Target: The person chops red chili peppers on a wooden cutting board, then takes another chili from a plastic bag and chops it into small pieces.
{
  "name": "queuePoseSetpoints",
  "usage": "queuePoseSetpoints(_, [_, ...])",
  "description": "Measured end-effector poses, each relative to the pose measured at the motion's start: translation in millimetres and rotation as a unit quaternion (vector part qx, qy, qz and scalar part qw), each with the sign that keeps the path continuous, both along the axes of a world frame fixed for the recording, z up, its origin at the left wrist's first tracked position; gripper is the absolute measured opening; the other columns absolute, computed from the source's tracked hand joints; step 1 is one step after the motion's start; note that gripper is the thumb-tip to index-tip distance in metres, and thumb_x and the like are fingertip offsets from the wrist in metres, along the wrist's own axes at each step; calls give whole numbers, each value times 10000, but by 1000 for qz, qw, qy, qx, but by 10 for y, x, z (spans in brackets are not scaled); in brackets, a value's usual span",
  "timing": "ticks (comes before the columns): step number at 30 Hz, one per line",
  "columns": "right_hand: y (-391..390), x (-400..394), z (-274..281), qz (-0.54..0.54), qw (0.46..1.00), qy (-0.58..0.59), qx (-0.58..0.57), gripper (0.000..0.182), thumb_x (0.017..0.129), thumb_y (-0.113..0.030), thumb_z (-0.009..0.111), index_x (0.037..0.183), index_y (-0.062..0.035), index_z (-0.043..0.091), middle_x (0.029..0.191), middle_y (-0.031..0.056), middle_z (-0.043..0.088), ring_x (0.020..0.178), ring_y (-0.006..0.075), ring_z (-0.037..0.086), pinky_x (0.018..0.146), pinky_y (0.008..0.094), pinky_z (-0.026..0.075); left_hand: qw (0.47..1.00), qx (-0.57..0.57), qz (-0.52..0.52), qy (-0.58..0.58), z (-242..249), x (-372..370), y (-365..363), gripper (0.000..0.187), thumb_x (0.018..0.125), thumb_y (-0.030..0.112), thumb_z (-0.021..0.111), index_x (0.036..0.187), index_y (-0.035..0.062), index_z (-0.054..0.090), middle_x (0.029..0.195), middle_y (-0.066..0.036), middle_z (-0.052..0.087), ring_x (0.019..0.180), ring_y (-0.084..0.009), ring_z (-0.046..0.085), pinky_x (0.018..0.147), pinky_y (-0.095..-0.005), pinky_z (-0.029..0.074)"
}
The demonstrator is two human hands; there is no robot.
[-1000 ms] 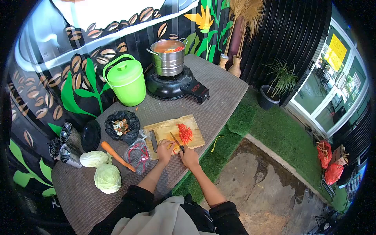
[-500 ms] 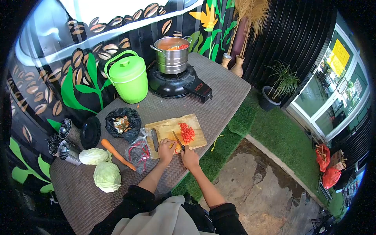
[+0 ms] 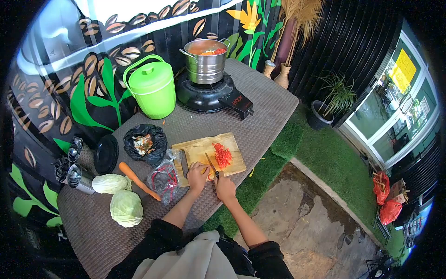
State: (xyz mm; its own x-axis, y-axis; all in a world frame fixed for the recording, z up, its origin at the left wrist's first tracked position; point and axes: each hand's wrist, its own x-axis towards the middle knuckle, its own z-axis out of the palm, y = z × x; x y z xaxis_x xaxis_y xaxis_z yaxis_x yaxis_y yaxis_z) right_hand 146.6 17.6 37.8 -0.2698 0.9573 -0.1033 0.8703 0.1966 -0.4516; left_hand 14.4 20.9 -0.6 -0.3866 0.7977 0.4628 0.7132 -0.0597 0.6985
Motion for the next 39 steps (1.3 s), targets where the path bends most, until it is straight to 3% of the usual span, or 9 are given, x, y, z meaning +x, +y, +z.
queuePoseSetpoints(7, [-37, -121, -130, -29, 1000, -10, -6, 251, 930, -261, 472, 993, -19, 446, 796, 269, 634, 771, 427, 638, 676, 518, 512, 1000, 0, 1, 5, 5, -2, -9, 103, 749, 151, 701, 812, 71, 722, 774, -53, 602, 808, -246, 562, 704, -357, 464])
queuePoseSetpoints(16, [71, -34, 63, 32, 999, 6, -16, 243, 932, -245, 463, 1002, -17, 416, 820, 282, 629, 809, 443, 627, 712, 515, 499, 1000, 3, -21, -3, 23, -38, -29, 102, 751, 147, 698, 819, 75, 725, 775, -44, 618, 822, -241, 566, 717, -347, 467])
queuePoseSetpoints(18, [-60, -103, 44, -25, 998, 3, -50, 281, 934, -265, 480, 998, 5, 440, 851, 305, 616, 836, 459, 612, 707, 519, 492, 1000, -12, -15, -22, 8, -42, -9, 94, 738, 163, 714, 798, 93, 734, 789, -51, 645, 830, -243, 570, 721, -349, 468])
queuePoseSetpoints(27, [66, -40, 68, 24, 1000, -2, 6, 262, 942, -275, 454, 992, -19, 432, 822, 278, 633, 800, 441, 630, 705, 512, 502, 987, -136, -10, -89, 161, -113, 17, 103, 709, 183, 738, 781, 111, 740, 820, -65, 671, 853, -258, 580, 741, -361, 478])
queuePoseSetpoints(30, [-54, -186, 73, -39, 997, 5, -69, 279, 940, -273, 460, 1000, 0, 445, 866, 306, 607, 845, 474, 601, 748, 546, 469, 994, -97, -39, -25, 87, -146, 61, 114, 702, 186, 739, 787, 111, 735, 829, -65, 672, 867, -260, 576, 745, -364, 482])
queuePoseSetpoints(33, [49, -164, -15, -12, 999, 9, -32, 270, 934, -270, 465, 1017, -14, 444, 860, 281, 632, 840, 439, 626, 725, 511, 498, 994, -88, -55, -33, 87, -146, 42, 103, 715, 179, 726, 789, 109, 730, 833, -61, 671, 879, -259, 570, 744, -366, 485])
queuePoseSetpoints(39, [-28, -82, 62, 1, 1000, 12, -29, 273, 940, -273, 462, 1013, -13, 416, 852, 302, 614, 839, 457, 611, 729, 539, 482, 997, -58, -51, -26, 69, -136, -7, 97, 719, 145, 704, 807, 124, 737, 834, -48, 672, 880, -250, 563, 746, -363, 486])
